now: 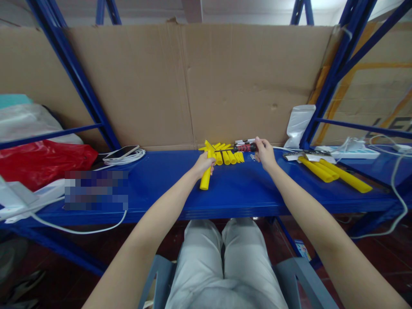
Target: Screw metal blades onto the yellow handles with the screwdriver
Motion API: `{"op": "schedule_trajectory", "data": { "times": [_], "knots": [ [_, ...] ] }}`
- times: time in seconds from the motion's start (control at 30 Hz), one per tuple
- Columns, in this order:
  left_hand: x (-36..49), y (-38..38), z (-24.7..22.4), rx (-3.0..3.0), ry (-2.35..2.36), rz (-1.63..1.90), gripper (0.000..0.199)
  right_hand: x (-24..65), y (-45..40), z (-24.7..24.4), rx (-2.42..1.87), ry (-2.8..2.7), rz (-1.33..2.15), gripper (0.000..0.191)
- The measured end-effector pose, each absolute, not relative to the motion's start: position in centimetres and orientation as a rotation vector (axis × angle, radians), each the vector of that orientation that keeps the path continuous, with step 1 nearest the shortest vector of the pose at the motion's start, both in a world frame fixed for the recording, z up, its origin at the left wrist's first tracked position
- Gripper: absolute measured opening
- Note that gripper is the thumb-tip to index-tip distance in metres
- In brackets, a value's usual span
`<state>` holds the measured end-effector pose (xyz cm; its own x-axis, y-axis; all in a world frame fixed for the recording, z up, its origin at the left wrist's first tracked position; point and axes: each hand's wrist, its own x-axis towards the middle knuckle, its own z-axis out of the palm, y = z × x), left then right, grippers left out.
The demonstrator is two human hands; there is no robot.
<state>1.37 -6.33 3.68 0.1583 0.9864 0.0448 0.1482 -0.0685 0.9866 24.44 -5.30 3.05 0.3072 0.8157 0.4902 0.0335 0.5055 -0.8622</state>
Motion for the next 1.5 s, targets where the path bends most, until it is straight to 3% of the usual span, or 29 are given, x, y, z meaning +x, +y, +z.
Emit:
{"op": "schedule_trajectory", "data": {
  "times": [0.67,0.9,1.5],
  "knots": [
    [1.4,-6.4,3.6,1.469,1.14,1.036,0.025,24.8,-4.8,3.0,-0.89,-1.088,0.592,0.043],
    [1.5,-6.1,3.3,1.463,1.129,1.041,0.023,25.4,-3.9,2.3,-0.886,-1.142,0.534,0.051],
    [1.5,-6.1,3.4,1.435,1.137,1.045,0.025,24.7,-5.0,3.0,-0.897,-1.082,0.615,0.045]
  ]
}}
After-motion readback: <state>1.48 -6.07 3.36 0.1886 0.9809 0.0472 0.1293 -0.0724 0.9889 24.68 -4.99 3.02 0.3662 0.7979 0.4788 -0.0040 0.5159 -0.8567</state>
